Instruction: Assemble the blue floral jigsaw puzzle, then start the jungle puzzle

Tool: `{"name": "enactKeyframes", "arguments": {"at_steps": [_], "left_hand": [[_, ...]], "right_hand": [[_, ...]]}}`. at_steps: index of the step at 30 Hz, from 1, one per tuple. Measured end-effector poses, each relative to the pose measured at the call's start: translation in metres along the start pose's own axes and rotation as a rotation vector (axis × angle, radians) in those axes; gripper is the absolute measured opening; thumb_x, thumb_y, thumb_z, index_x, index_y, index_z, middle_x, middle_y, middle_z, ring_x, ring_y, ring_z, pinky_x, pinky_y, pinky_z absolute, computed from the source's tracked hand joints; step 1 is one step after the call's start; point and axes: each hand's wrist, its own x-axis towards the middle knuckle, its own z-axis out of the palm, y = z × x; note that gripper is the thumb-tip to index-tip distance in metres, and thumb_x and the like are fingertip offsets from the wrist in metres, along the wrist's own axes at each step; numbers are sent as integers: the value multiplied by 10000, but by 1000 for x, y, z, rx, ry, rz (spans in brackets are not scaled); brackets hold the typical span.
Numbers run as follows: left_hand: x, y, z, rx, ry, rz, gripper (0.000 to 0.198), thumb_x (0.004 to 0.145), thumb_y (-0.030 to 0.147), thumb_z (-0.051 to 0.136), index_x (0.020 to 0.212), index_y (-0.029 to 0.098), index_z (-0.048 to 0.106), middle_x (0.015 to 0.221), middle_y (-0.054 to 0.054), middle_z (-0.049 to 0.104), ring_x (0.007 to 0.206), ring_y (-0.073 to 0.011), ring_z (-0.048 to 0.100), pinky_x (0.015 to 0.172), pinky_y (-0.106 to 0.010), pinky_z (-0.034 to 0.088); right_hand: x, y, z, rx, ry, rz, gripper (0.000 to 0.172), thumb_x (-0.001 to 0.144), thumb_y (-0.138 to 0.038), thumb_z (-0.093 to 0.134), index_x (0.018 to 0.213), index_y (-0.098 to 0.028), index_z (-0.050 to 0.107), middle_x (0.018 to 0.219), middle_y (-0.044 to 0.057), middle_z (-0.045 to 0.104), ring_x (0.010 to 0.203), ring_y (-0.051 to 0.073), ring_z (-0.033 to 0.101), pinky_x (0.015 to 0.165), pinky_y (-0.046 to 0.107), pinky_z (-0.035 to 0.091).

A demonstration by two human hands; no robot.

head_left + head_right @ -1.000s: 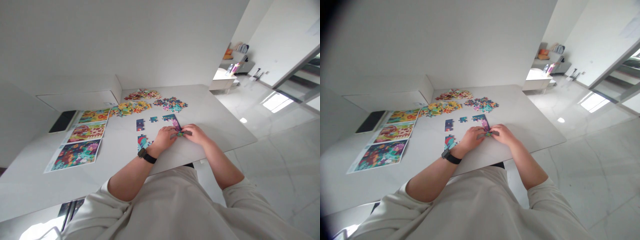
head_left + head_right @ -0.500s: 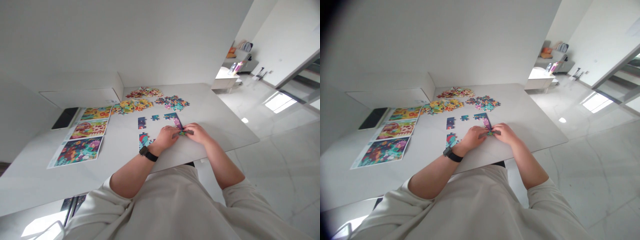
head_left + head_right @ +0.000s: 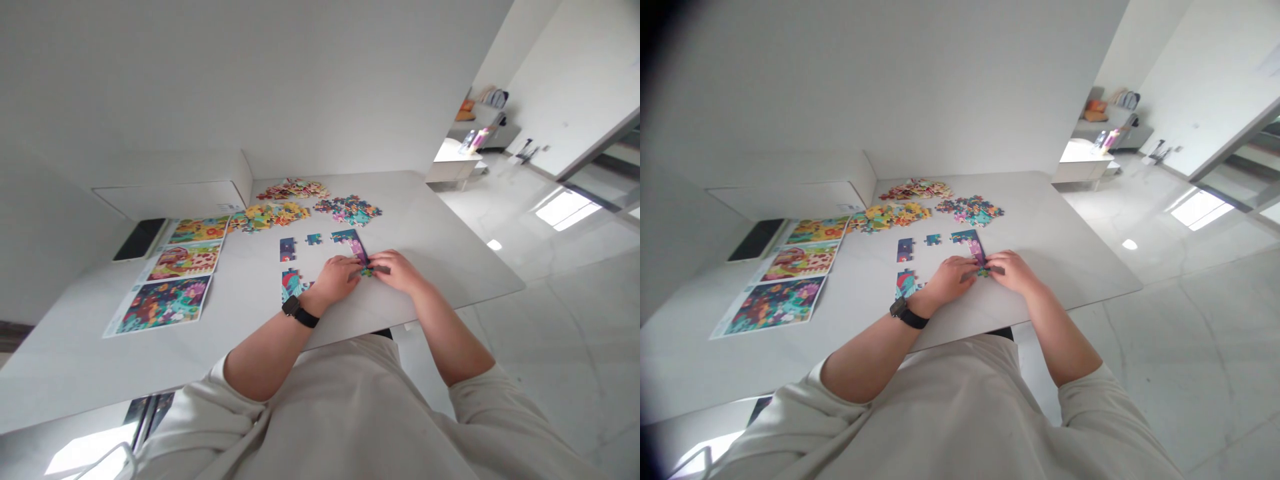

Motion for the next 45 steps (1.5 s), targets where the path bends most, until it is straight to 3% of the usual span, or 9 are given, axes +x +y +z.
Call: {"name": "enactKeyframes", "arguments": {"at_steps": [13, 19, 22, 26, 30, 34, 39, 42, 45], "left_hand": [[-1, 0, -1, 39, -4, -30, 399, 988, 256, 661, 1366, 243, 785, 1457, -91, 746, 1361, -317, 682, 1231, -520, 498], [0, -3, 4, -8, 56, -2, 356, 948, 223, 698, 1282, 262, 813, 1398, -92, 776, 1319, -298, 714, 1212, -505, 519], [2, 0, -4, -108, 209, -12, 240, 991, 235, 678, 1173, 251, 834, 1241, -95, 832, 1185, -273, 765, 1117, -454, 573], [2, 3, -32, -237, 508, -168, 216, 1062, 345, 631, 1045, 227, 811, 939, -73, 839, 935, -232, 778, 934, -378, 600], [-2, -3, -67, -424, 675, -306, 492, 1081, 574, 559, 774, 212, 688, 632, -19, 695, 599, -158, 659, 662, -276, 533], [-7, -19, -105, -495, 763, -350, 618, 1097, 656, 441, 684, 221, 588, 579, -22, 629, 563, -146, 616, 626, -265, 505], [-20, -59, -145, -317, 610, -379, 364, 1049, 531, 560, 978, 209, 714, 686, -15, 714, 657, -170, 669, 713, -286, 550], [-26, -93, -152, -354, 576, -375, 307, 1002, 482, 612, 1101, 207, 709, 813, -30, 760, 754, -175, 717, 766, -291, 582], [-30, -121, -143, -395, 537, -430, 322, 969, 472, 626, 1118, 197, 702, 888, -55, 775, 780, -181, 720, 755, -296, 583]], "right_hand": [[2, 0, 7, -32, 0, -25, 242, 930, -174, 773, 1122, -292, 860, 1270, 75, 827, 1153, 276, 771, 1084, 486, 575], [3, -1, 8, -30, -2, -25, 246, 923, -162, 773, 1118, -291, 853, 1249, 84, 824, 1154, 284, 763, 1082, 500, 578], [2, -4, 8, -14, 50, -13, 207, 934, -196, 764, 1102, -281, 849, 1314, 104, 784, 1180, 289, 745, 1079, 505, 586], [2, -7, 4, 36, 184, 30, 153, 1021, -298, 679, 1021, -275, 830, 1239, 104, 762, 1176, 269, 725, 1065, 467, 591], [3, -8, 0, 63, 251, 89, 308, 1081, -396, 590, 871, -254, 766, 1048, 82, 754, 1017, 240, 729, 974, 403, 599], [5, -13, -2, 43, 221, 91, 348, 1109, -362, 506, 860, -248, 721, 961, 78, 731, 931, 233, 711, 901, 375, 592], [20, -25, -18, 0, 177, 51, 253, 1087, -242, 494, 1097, -278, 744, 1106, 91, 749, 1045, 255, 718, 983, 403, 582], [41, -24, -30, -11, 102, 48, 307, 1054, -199, 543, 1280, -294, 728, 1216, 85, 752, 1052, 241, 731, 1006, 396, 578], [70, -14, -35, -47, -43, 23, 248, 1025, -219, 618, 1205, -273, 780, 1180, 76, 778, 1036, 228, 738, 983, 372, 573]]}}
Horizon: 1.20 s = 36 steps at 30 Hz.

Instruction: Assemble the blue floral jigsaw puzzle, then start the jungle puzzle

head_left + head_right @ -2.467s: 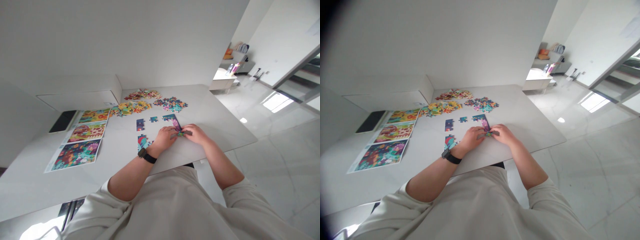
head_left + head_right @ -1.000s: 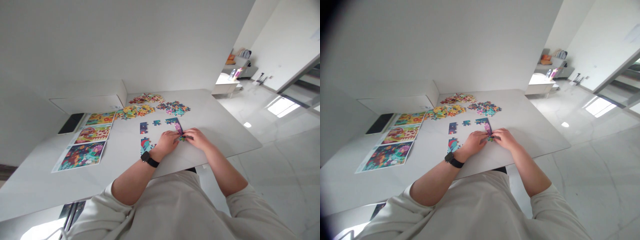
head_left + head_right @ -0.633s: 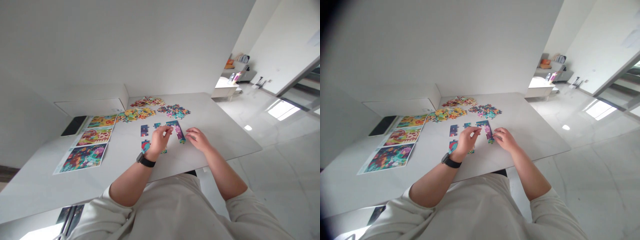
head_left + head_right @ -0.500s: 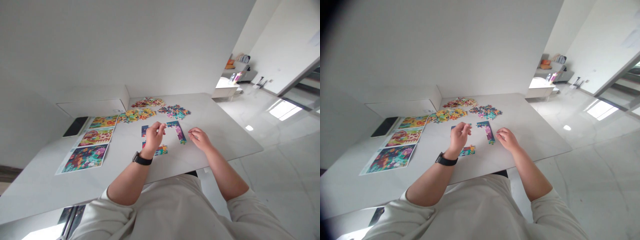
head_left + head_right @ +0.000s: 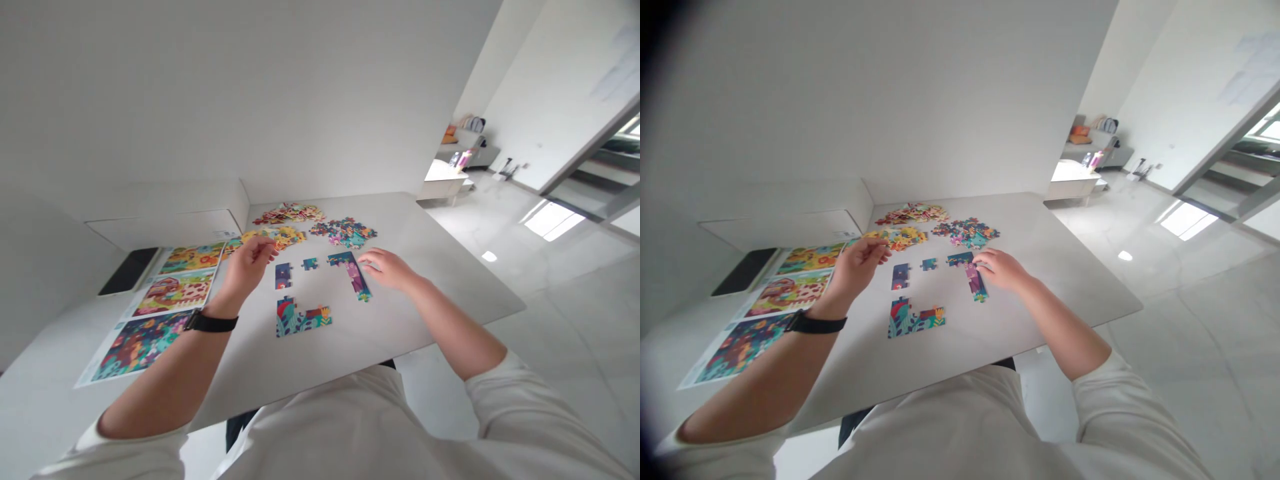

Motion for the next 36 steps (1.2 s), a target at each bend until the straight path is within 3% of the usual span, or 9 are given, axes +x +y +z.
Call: {"name": "enactKeyframes", "arguments": {"at_steps": [3, 6, 14, 18, 25, 31, 36], "left_hand": [[-5, -21, 7, 38, -36, -38, 329, 946, 469, 624, 1108, 197, 714, 928, -63, 781, 757, -182, 702, 722, -297, 559], [-16, -31, 15, 110, -23, -75, 335, 923, 477, 623, 1071, 198, 733, 812, -35, 743, 650, -165, 620, 648, -283, 493], [-22, -41, 20, -52, -81, -166, 454, 907, 617, 648, 1064, 197, 719, 738, -17, 724, 594, -154, 591, 591, -268, 450], [-24, -45, 20, -52, -86, -182, 423, 941, 586, 645, 1086, 198, 732, 764, -24, 745, 616, -155, 616, 615, -268, 472], [-28, -45, 17, -47, -102, -193, 360, 979, 527, 630, 1097, 208, 747, 759, -22, 747, 629, -163, 644, 609, -267, 503], [-29, -46, 18, -67, -109, -223, 337, 986, 502, 625, 1099, 206, 740, 762, -24, 738, 614, -160, 621, 587, -268, 494], [-29, -45, 18, -74, -103, -220, 360, 981, 530, 635, 1087, 202, 737, 753, -24, 737, 641, -167, 653, 620, -275, 524]], "right_hand": [[32, 18, 1, -43, -75, 21, 194, 1011, -222, 643, 1064, -265, 825, 1097, 60, 814, 1043, 230, 750, 975, 361, 567], [64, 38, 5, -29, -38, 152, 219, 1002, -226, 659, 1142, -269, 822, 1128, 47, 838, 1013, 214, 775, 948, 340, 583], [140, 88, 18, -221, 6, 493, 218, 990, -275, 687, 1131, -224, 845, 1194, 101, 838, 1114, 263, 768, 989, 350, 567], [165, 101, 30, -261, 2, 501, 272, 994, -343, 707, 1204, -232, 839, 1237, 109, 819, 1127, 254, 748, 1003, 338, 552], [182, 116, 57, -323, -65, 394, 293, 929, -432, 795, 1174, -288, 866, 1154, 92, 799, 1045, 243, 727, 974, 336, 552], [168, 131, 50, -304, -40, 492, 196, 941, -331, 743, 1072, -274, 878, 1217, 103, 779, 1103, 274, 716, 1023, 392, 540], [168, 133, 50, -290, 27, 509, 304, 1008, -393, 658, 1209, -261, 844, 1284, 129, 767, 1172, 310, 694, 1074, 447, 530]]}}
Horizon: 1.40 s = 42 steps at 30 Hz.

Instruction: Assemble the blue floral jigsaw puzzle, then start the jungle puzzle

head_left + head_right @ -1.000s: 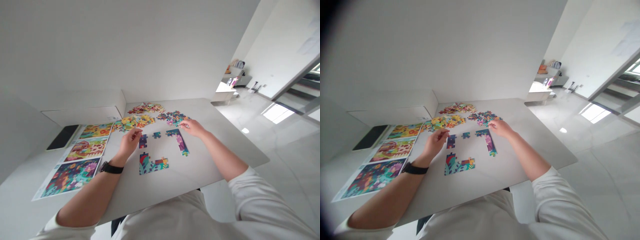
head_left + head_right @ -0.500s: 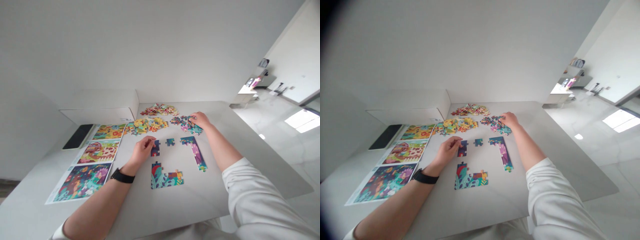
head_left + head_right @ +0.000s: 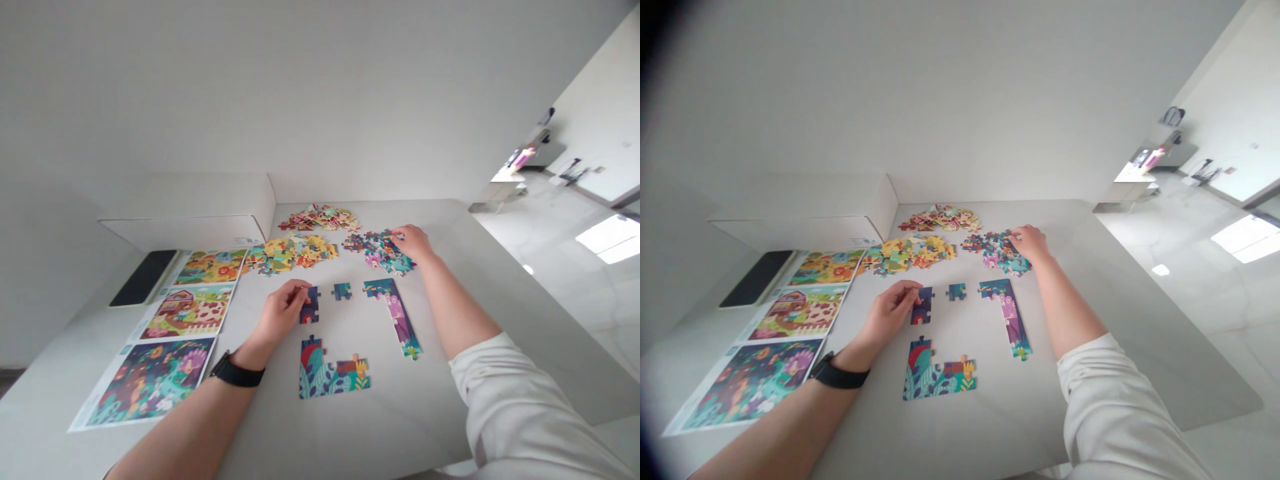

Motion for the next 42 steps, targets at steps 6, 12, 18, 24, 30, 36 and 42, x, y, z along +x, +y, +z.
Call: {"name": "enactKeyframes", "arguments": {"at_steps": [6, 12, 18, 24, 30, 36, 42], "left_hand": [[-1, 3, 0, -14, 3, -24, 405, 956, 594, 666, 1060, 210, 740, 747, -30, 738, 639, -179, 675, 604, -282, 548], [-1, 3, 0, -3, -4, -23, 389, 961, 576, 656, 1061, 209, 739, 743, -22, 731, 599, -159, 634, 565, -266, 522], [-1, 2, 0, -1, 7, -13, 377, 973, 557, 643, 1092, 210, 730, 747, -21, 736, 658, -172, 680, 617, -270, 533], [-1, 4, 0, 7, 4, 6, 363, 981, 524, 625, 1119, 200, 714, 756, -19, 728, 647, -163, 648, 605, -267, 498], [7, 22, -7, -30, 88, 121, 343, 989, 501, 641, 1169, 214, 686, 810, -17, 719, 694, -159, 645, 652, -270, 503], [44, 71, 1, -32, 7, 177, 357, 958, 519, 694, 1143, 214, 709, 886, -53, 759, 736, -173, 675, 667, -283, 531], [83, 123, 25, 47, -55, 256, 343, 946, 483, 718, 1128, 194, 750, 1016, -67, 794, 761, -153, 672, 698, -272, 530]], "right_hand": [[6, -14, 13, -43, 16, 34, 296, 969, -452, 707, 1158, -282, 861, 1237, 169, 752, 1185, 380, 669, 1066, 553, 534], [12, -11, 14, 15, -14, 103, 306, 883, -445, 781, 1116, -255, 840, 1282, 147, 748, 1176, 353, 695, 1046, 516, 550], [17, -3, 13, 248, -19, 115, 249, 816, -336, 811, 1027, -221, 749, 1040, 60, 792, 954, 227, 718, 924, 362, 565], [19, -14, -3, 650, 115, 88, 235, 823, -356, 788, 980, -193, 728, 965, 58, 792, 887, 211, 717, 902, 363, 574], [-1, -38, -43, 1060, 72, -26, 439, 706, -492, 896, 983, -194, 735, 909, 41, 769, 809, 181, 688, 787, 333, 579], [-41, -70, -77, 1149, -73, -100, 454, 691, -496, 940, 999, -208, 771, 870, 22, 758, 727, 152, 662, 689, 284, 564], [-65, -93, -87, 1102, -177, -182, 411, 744, -471, 923, 1019, -197, 786, 904, 34, 783, 809, 172, 703, 798, 311, 581]]}}
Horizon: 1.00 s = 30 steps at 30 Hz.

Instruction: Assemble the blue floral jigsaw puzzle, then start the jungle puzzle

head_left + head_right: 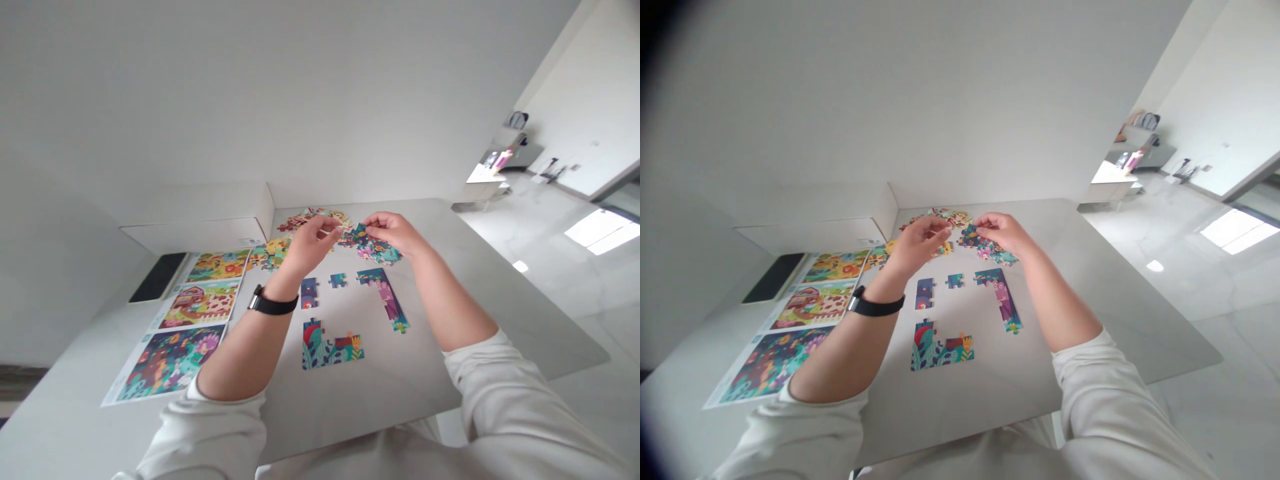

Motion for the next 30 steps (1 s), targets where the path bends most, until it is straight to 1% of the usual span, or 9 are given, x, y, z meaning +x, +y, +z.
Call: {"name": "enactKeyframes", "arguments": {"at_steps": [3, 6, 9, 13, 16, 19, 24, 27, 30], "left_hand": [[4, 3, 10, 80, -51, -22, 267, 920, 434, 747, 1040, 197, 773, 972, -50, 797, 726, -142, 643, 700, -273, 508], [0, -7, 16, 140, -139, -85, 219, 901, 419, 768, 884, 200, 770, 827, -32, 769, 715, -153, 633, 699, -283, 487], [-5, -21, 19, 148, -173, -122, 214, 885, 412, 779, 849, 202, 768, 788, -25, 754, 713, -157, 625, 682, -285, 465], [-7, -32, 20, 142, -165, -162, 210, 883, 399, 759, 825, 198, 773, 744, -19, 732, 679, -146, 593, 630, -274, 410], [-8, -34, 21, 159, -204, -181, 228, 902, 376, 712, 777, 196, 777, 643, -2, 665, 611, -133, 543, 594, -273, 363], [-7, -33, 20, 175, -243, -196, 251, 925, 370, 673, 781, 200, 790, 603, 4, 642, 579, -133, 539, 587, -277, 363], [-5, -35, 13, 233, -355, -189, 267, 944, 349, 633, 781, 208, 790, 718, -26, 746, 663, -162, 658, 635, -287, 439], [-4, -38, 7, 261, -324, -155, 252, 942, 339, 620, 803, 205, 782, 831, -49, 804, 720, -171, 681, 671, -285, 472], [-2, -42, 1, 250, -279, -131, 209, 930, 324, 625, 869, 198, 781, 866, -61, 813, 755, -173, 689, 713, -287, 500]], "right_hand": [[-4, 2, 11, -35, -74, 4, 380, 769, -460, 904, 1017, -199, 782, 897, 33, 773, 803, 168, 691, 794, 313, 572], [-4, 10, 22, -77, -137, 40, 349, 808, -466, 866, 1025, -209, 770, 847, 20, 740, 741, 156, 654, 723, 299, 549], [-3, 19, 31, -112, -175, 63, 337, 836, -471, 824, 1035, -207, 756, 802, 5, 710, 679, 145, 610, 666, 289, 512], [-2, 27, 36, -170, -201, 33, 324, 846, -455, 793, 1038, -198, 753, 821, 12, 719, 707, 153, 620, 707, 301, 506], [-1, 30, 34, -227, -209, 10, 297, 859, -454, 772, 1008, -198, 756, 828, 22, 725, 732, 165, 635, 739, 314, 506], [-1, 33, 32, -297, -205, -9, 282, 869, -445, 764, 1006, -198, 772, 841, 29, 738, 762, 176, 653, 766, 317, 504], [1, 40, 30, -423, -213, 1, 240, 884, -426, 777, 1001, -218, 797, 837, 23, 752, 765, 181, 660, 750, 304, 487], [2, 44, 31, -459, -233, 33, 213, 898, -395, 781, 1026, -226, 805, 859, 24, 760, 754, 172, 653, 724, 294, 473], [2, 47, 31, -491, -244, 67, 198, 898, -368, 794, 1034, -225, 813, 859, 21, 762, 737, 165, 643, 709, 292, 464]]}}
